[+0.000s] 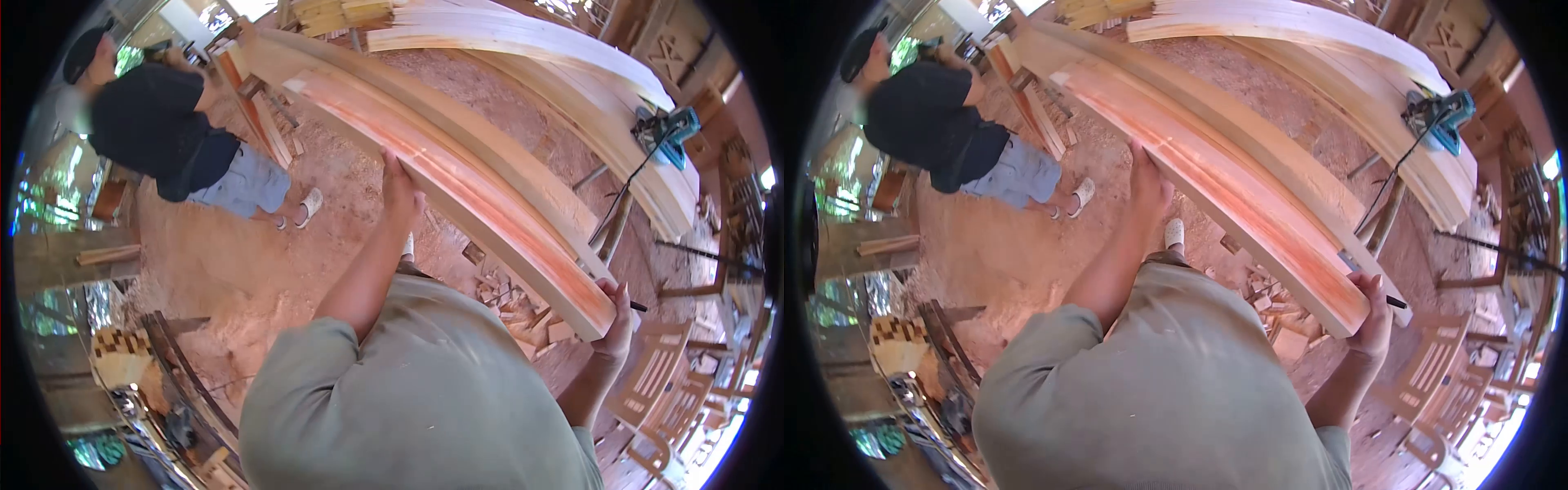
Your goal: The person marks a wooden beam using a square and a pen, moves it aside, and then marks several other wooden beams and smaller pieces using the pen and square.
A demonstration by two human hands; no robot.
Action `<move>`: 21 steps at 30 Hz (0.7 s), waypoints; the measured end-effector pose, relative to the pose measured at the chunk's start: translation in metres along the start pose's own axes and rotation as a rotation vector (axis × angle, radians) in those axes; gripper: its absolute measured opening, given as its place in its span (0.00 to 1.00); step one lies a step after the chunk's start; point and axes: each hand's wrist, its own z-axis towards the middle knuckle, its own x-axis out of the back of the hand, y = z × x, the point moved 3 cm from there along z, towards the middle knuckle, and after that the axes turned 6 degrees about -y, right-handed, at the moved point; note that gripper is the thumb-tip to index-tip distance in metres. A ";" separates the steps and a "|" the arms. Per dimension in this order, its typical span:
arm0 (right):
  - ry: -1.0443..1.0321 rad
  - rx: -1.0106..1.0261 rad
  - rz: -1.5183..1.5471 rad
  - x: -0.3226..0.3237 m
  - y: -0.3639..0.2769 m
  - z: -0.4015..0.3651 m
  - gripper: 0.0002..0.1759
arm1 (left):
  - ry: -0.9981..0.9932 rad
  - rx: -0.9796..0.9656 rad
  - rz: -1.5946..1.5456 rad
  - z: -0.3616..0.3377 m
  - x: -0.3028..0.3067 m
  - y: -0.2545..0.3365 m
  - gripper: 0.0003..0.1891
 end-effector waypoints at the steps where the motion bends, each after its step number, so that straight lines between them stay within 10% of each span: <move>1: 0.003 0.006 0.054 -0.010 -0.003 0.003 0.34 | 0.032 -0.050 -0.014 0.004 -0.001 0.005 0.43; 6: -0.258 0.273 -0.076 -0.088 -0.048 -0.006 0.42 | 0.297 -0.081 -0.178 0.032 0.008 0.056 0.40; 16: -0.585 0.407 0.270 -0.207 -0.089 0.014 0.27 | -0.020 -0.450 0.252 0.073 0.018 0.167 0.29; 21: -0.541 0.357 0.324 -0.227 -0.105 0.018 0.35 | -0.049 -0.498 0.315 0.076 0.007 0.185 0.28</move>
